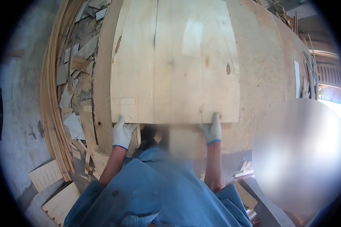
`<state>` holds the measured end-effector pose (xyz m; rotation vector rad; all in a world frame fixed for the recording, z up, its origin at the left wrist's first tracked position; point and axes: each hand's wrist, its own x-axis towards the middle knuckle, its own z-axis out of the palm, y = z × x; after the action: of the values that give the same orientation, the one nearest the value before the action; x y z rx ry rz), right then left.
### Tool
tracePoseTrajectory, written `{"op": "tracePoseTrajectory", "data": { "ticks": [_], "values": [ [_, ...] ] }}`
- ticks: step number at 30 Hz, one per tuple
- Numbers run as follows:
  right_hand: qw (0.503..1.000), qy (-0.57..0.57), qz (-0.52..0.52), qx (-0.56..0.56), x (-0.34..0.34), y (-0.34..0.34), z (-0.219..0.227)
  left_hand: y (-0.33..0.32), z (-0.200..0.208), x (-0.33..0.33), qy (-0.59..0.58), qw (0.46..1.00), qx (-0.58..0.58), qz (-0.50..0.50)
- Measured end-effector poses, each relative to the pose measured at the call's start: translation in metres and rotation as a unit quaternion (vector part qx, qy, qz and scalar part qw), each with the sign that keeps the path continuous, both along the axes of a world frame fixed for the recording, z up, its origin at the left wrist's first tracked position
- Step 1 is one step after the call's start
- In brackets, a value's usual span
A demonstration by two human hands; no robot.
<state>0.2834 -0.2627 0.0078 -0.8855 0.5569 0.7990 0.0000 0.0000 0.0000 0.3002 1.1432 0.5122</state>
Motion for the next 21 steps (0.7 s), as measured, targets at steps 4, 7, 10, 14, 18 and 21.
{"op": "tracePoseTrajectory", "data": {
  "ticks": [4,7,10,14,18,21],
  "values": [
    [0.969,-0.185,0.115,-0.118,-0.013,-0.025,-0.030,-0.004,0.013,-0.011,0.024,0.999,0.013,0.025],
    [0.971,-0.166,0.104,-0.139,-0.013,-0.031,-0.035,-0.002,0.023,0.001,0.021,0.999,0.039,0.019],
    [0.993,-0.068,0.004,-0.093,0.000,-0.021,-0.023,0.000,0.034,-0.001,-0.014,0.999,0.032,0.029],
    [0.995,-0.058,-0.040,-0.076,-0.006,-0.018,0.038,-0.011,0.041,-0.009,-0.108,0.991,0.085,0.001],
    [0.996,-0.050,-0.054,-0.041,-0.030,-0.006,0.074,-0.006,0.042,-0.026,-0.013,0.996,0.083,-0.016],
    [0.998,-0.028,-0.046,-0.009,-0.011,0.004,0.045,0.008,0.058,-0.009,-0.029,0.992,0.114,-0.051]
  ]
}}
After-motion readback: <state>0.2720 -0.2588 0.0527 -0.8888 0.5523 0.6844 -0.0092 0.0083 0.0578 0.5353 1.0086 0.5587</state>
